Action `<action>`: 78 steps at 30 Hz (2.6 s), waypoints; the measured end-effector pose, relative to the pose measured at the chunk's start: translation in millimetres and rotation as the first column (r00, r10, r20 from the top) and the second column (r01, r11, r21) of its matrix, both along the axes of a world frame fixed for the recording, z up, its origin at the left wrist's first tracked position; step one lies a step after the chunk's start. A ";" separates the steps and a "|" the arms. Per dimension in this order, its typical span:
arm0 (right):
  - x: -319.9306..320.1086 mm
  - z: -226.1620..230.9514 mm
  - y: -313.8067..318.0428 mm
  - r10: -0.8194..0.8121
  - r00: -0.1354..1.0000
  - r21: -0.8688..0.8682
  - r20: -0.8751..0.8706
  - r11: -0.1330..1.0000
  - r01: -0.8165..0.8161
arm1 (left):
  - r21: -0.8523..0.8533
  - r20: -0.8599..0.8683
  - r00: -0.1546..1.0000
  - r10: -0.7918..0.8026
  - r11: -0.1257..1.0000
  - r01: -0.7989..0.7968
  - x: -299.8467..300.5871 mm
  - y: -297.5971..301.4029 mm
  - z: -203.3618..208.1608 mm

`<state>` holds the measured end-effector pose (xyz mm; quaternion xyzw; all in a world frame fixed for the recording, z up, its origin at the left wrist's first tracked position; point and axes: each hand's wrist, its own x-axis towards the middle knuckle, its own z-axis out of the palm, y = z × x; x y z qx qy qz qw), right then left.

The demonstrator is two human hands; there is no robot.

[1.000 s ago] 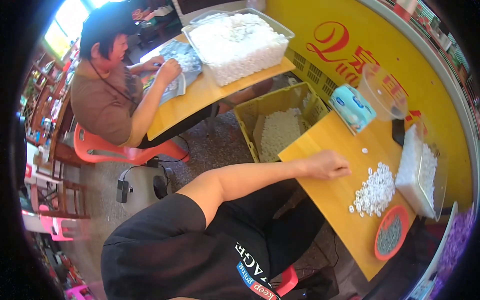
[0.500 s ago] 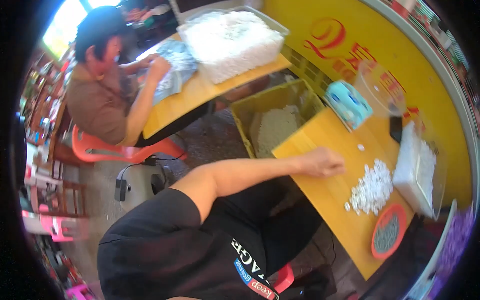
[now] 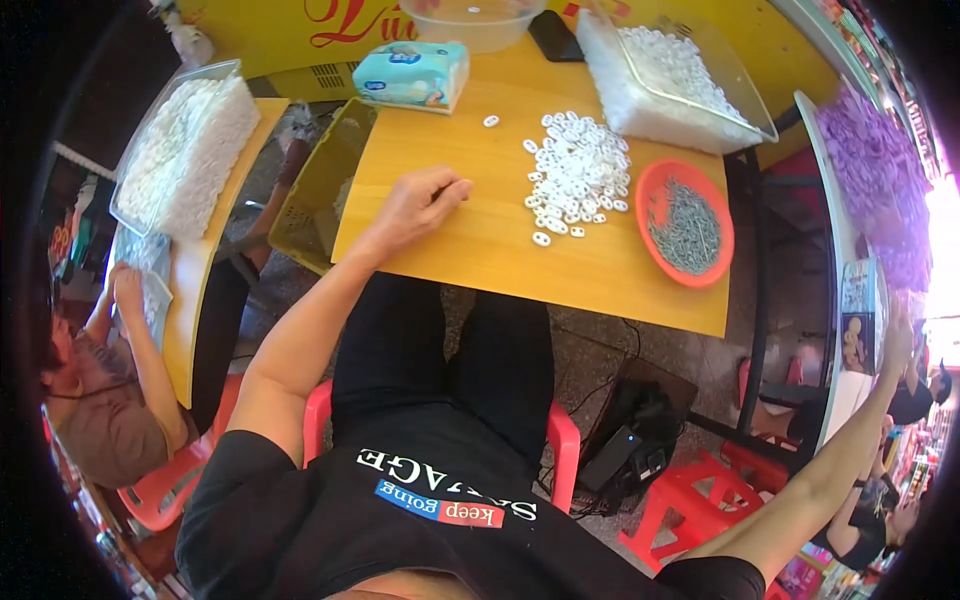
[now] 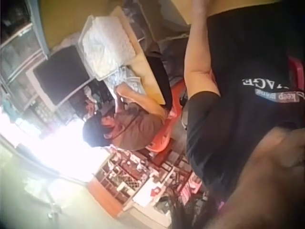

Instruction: Assembling small plastic components by manually inserting metal pins into them.

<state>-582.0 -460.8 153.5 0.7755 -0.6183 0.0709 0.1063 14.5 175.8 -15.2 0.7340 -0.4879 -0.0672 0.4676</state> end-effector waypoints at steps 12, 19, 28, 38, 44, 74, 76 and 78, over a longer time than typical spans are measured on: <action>65.1 72.5 86.2 0.081 0.950 -0.444 0.301 0.894 0.065 | -0.005 -0.008 0.999 -0.031 1.000 0.031 5.0 5.1 -10.3; 232.0 37.3 263.8 0.801 0.596 -0.623 0.065 0.499 -0.602 | -0.084 0.023 1.000 -0.012 0.996 0.014 10.6 3.7 -17.7; 332.5 -48.0 405.5 0.994 0.105 -0.340 -0.021 0.092 -0.936 | -0.213 0.003 1.000 0.000 0.977 0.001 12.2 -0.6 -27.9; 382.6 -102.8 493.6 0.955 -0.123 -0.303 0.268 -0.038 -0.952 | -0.196 0.029 0.999 -0.045 0.979 0.050 3.6 -4.8 -23.7; 400.8 -113.8 499.2 0.920 -0.169 -0.292 0.353 -0.063 -0.954 | -0.041 -0.080 0.997 0.023 0.999 -0.026 10.3 12.9 -15.5; 468.5 -85.7 375.2 0.990 -0.016 -0.578 0.138 0.067 -0.813 | -0.001 -0.141 0.990 -0.018 1.000 0.019 13.1 7.0 -17.2; 464.3 -110.0 388.9 0.990 -0.071 -0.270 0.119 -0.036 -0.962 | -0.043 -0.129 0.991 -0.035 0.999 0.029 11.8 5.7 -16.2; 458.8 -127.8 392.0 0.993 -0.028 -0.213 0.117 -0.002 -0.977 | -0.027 -0.164 0.986 -0.034 0.999 0.030 11.7 4.9 -15.0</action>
